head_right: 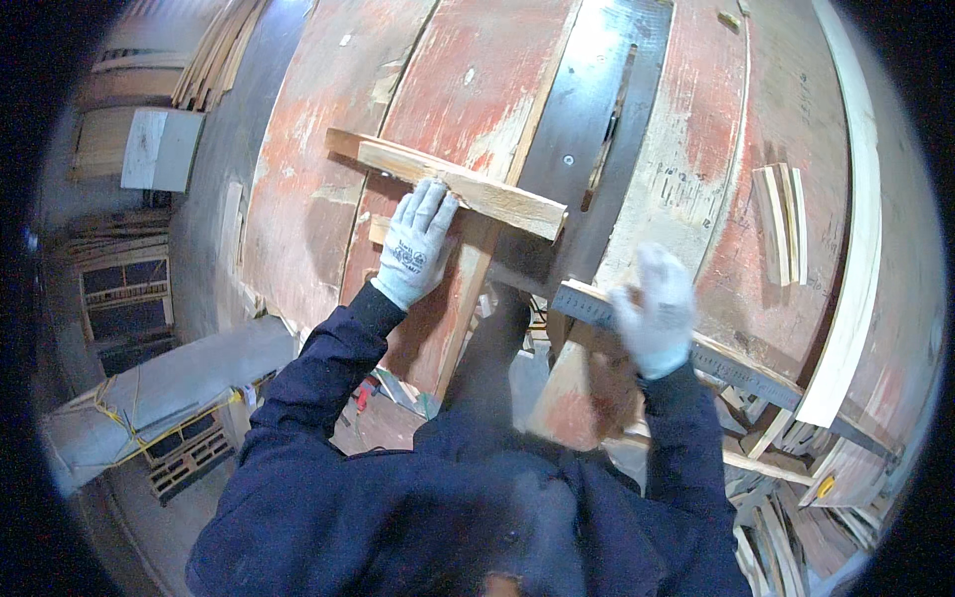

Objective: The person uses a nail gun to fasten wooden strips to a frame on the floor, then uses a hammer to adjust the frame. They gather small wood pieces, place them on a table saw, and cut them into smaller pieces, stacking the cut pieces on the table.

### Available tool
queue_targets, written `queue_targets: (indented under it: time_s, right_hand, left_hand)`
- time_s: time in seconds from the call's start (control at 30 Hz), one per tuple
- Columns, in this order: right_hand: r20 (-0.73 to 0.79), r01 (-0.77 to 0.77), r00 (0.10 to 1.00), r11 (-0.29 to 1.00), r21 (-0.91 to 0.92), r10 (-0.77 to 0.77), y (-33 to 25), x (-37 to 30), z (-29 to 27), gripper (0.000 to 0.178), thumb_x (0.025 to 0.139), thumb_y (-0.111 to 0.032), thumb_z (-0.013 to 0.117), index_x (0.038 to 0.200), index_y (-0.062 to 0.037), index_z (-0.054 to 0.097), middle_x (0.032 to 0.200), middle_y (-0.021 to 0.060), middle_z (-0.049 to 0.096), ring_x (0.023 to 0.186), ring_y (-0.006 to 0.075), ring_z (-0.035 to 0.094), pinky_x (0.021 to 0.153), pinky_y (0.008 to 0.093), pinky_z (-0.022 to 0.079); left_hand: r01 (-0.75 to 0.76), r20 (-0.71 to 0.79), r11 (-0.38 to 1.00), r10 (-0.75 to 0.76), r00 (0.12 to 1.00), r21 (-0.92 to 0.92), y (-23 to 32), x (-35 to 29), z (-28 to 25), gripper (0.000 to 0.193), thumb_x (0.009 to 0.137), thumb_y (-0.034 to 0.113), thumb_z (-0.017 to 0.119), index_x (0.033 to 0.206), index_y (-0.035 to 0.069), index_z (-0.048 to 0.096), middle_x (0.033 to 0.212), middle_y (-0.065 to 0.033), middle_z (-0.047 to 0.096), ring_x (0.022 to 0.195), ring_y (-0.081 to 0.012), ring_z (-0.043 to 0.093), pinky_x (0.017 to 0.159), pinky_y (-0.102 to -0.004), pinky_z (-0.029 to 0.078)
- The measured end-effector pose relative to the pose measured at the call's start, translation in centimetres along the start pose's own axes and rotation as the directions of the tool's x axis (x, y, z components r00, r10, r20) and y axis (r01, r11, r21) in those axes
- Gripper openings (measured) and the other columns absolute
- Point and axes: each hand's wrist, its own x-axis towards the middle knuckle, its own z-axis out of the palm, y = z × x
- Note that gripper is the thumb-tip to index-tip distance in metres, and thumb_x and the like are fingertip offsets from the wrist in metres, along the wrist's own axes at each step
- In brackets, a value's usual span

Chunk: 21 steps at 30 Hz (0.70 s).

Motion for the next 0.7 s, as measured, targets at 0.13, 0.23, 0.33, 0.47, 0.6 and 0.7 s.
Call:
queue_targets:
  time_s: [0.13,0.23,0.33,0.47,0.6,0.7]
  right_hand:
    - [0.075,0.086,0.993,0.996,0.027,-0.087,-5.6,5.4,3.9,0.078,0.084,-0.026,0.079,0.149,0.0,0.045,0.142,0.0221,0.056,0.13,0.0388,0.055,0.112,0.048,0.043]
    - [0.122,0.112,0.987,0.993,-0.033,-0.107,-6.7,8.1,6.2,0.082,0.081,-0.029,0.083,0.148,-0.0008,0.044,0.138,0.0207,0.057,0.127,0.0378,0.056,0.109,0.0493,0.044]
    - [0.204,0.088,0.977,0.988,-0.127,-0.06,-6.8,9.2,7.9,0.077,0.081,-0.03,0.084,0.144,-0.0047,0.049,0.126,0.0175,0.06,0.118,0.0361,0.058,0.101,0.0496,0.045]
    - [0.196,0.164,0.969,0.984,-0.072,-0.147,-7.2,8.9,7.0,0.067,0.079,-0.03,0.085,0.133,-0.0062,0.054,0.111,0.0149,0.06,0.107,0.0345,0.059,0.092,0.0484,0.046]
    - [0.347,0.19,0.915,0.978,0.083,-0.207,-8.2,6.5,1.6,0.053,0.079,-0.033,0.083,0.12,-0.0047,0.064,0.103,0.0152,0.062,0.099,0.0352,0.059,0.089,0.0464,0.049]
    - [0.533,0.11,0.811,0.957,0.268,-0.243,-7.9,4.2,-2.6,0.056,0.078,-0.034,0.082,0.122,-0.0038,0.065,0.105,0.0155,0.066,0.103,0.036,0.062,0.093,0.0454,0.05]
  left_hand:
    - [0.111,-0.049,0.991,-0.115,0.992,-0.076,1.3,-1.9,-0.1,0.066,0.088,0.011,0.069,0.151,0.004,0.048,0.155,-0.0216,0.048,0.145,-0.0405,0.044,0.12,-0.0554,0.032]
    - [0.155,-0.09,0.973,-0.172,0.981,-0.172,2.3,-3.7,-0.2,0.06,0.091,0.009,0.069,0.148,0.003,0.052,0.148,-0.021,0.054,0.136,-0.0409,0.051,0.115,-0.0511,0.039]
    - [0.215,-0.058,0.946,-0.235,0.97,-0.241,3.1,-5.9,-0.3,0.054,0.091,0.009,0.07,0.143,0.003,0.056,0.141,-0.0211,0.058,0.129,-0.041,0.055,0.111,-0.0498,0.044]
    - [0.259,-0.064,0.925,-0.287,0.956,-0.278,3.2,-7.8,-0.2,0.049,0.09,0.009,0.07,0.138,0.002,0.059,0.136,-0.0212,0.061,0.124,-0.0411,0.058,0.108,-0.049,0.046]
    - [0.292,-0.123,0.931,-0.323,0.938,-0.218,0.8,-7.4,-1.2,0.052,0.092,0.012,0.07,0.142,0.003,0.058,0.138,-0.0214,0.061,0.126,-0.0407,0.058,0.111,-0.0488,0.044]
    - [0.239,-0.155,0.969,-0.245,0.957,-0.055,-2.5,-5.5,-2.6,0.062,0.092,0.014,0.072,0.149,0.005,0.051,0.146,-0.0208,0.055,0.133,-0.0403,0.053,0.115,-0.0509,0.04]
